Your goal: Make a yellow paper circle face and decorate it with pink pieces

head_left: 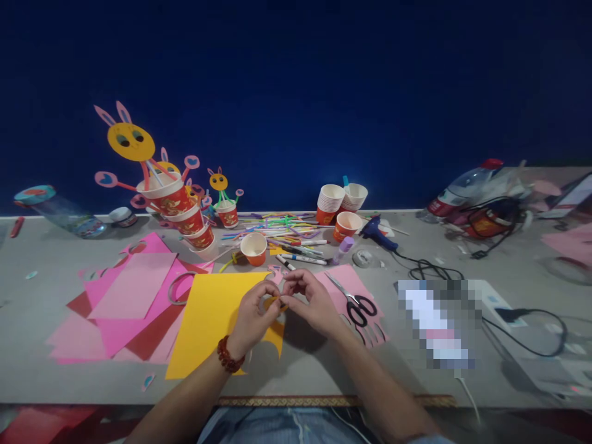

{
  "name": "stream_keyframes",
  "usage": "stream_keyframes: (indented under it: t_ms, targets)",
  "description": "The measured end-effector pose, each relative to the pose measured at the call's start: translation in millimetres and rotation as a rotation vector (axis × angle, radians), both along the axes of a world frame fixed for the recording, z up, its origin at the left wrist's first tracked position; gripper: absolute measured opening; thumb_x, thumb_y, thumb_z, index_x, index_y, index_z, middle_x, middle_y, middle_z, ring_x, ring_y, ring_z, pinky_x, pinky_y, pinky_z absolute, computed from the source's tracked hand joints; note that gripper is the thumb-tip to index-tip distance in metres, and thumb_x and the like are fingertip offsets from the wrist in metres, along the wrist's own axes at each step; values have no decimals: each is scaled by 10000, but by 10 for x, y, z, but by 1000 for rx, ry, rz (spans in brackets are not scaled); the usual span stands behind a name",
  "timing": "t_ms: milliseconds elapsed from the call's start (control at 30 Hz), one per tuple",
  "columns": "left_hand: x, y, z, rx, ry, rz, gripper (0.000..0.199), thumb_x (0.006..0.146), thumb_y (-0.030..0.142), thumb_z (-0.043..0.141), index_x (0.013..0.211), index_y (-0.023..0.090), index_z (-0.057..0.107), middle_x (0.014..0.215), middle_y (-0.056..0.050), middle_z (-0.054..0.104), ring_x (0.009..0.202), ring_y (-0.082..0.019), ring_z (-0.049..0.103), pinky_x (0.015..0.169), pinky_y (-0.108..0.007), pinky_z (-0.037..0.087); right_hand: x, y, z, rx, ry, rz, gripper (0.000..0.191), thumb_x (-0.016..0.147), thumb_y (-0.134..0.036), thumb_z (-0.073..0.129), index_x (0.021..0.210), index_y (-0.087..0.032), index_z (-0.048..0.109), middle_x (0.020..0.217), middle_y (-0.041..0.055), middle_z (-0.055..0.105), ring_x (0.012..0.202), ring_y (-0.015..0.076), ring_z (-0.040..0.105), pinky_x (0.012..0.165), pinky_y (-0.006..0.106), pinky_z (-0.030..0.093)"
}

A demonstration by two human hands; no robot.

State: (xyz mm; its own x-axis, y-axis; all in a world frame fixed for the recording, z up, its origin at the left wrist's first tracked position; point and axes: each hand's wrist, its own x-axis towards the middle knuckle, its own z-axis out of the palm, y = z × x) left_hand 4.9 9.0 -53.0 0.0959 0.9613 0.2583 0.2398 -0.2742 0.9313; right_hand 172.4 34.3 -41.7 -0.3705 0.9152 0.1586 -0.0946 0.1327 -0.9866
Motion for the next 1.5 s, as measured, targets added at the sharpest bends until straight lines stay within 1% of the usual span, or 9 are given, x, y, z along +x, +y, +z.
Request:
stream_keyframes:
  t_ms: [233,433,533,700,1033,1133,1233,1367,1500]
  targets:
    - [-27,3,10,81,93,-36,33,854,195,578,825,209,587,828,-17,620,795,-181,596,746,-292,464,20,37,-21,-53,40,45,316,811,-305,735,1072,-223,578,826,-3,614,770,162,588,725,303,462]
    - [-43,6,34,127,143,-131,64,858,152,582,854,214,596,866,-27,626,835,-182,597,765,-287,461,85,80,-41,-355,180,179,401,742,-302,810,1065,-209,591,788,-33,626,728,132,608,715,274,450]
    - [-42,3,36,132,156,-155,62,862,155,584,861,214,601,877,-32,637,841,-184,601,776,-291,463,107,85,-10,-453,207,205,433,700,-283,840,1050,-196,601,764,-34,649,701,127,618,698,264,444]
    - [-47,-2,35,130,156,-163,53,860,171,588,851,215,616,874,-44,651,844,-197,608,784,-310,472,131,99,44,-566,230,238,454,642,-239,871,1012,-183,615,714,-36,663,644,124,610,647,249,438]
    - [-63,1,50,79,129,-172,47,851,199,596,829,217,633,862,-48,659,833,-201,613,793,-314,474,170,137,-17,-731,378,295,418,643,-177,839,1011,-188,642,689,-41,621,613,125,591,633,257,462]
    - [-64,-5,23,5,83,-162,42,854,224,609,825,207,633,856,-43,654,825,-192,606,792,-302,469,194,174,-7,-700,461,174,390,666,-213,826,1009,-207,641,666,-59,572,613,123,558,718,299,495]
    - [-61,0,-40,-132,-124,-148,102,856,289,634,821,196,614,844,-38,623,803,-180,583,756,-286,477,202,197,-4,-610,456,25,345,702,-285,817,991,-215,642,769,-26,611,676,127,566,778,304,498]
    - [-55,23,-112,-284,-405,-25,197,817,359,699,836,184,611,838,-34,595,753,-157,558,707,-263,490,138,147,-16,-410,285,90,429,716,-370,824,1063,-221,620,932,25,636,829,164,601,791,313,486]
    - [-45,39,-122,-318,-541,107,241,771,376,745,846,186,618,832,-22,604,762,-151,572,721,-255,494,-8,55,-71,-265,110,112,492,645,-347,876,1030,-228,593,848,-11,608,762,149,579,723,296,468]
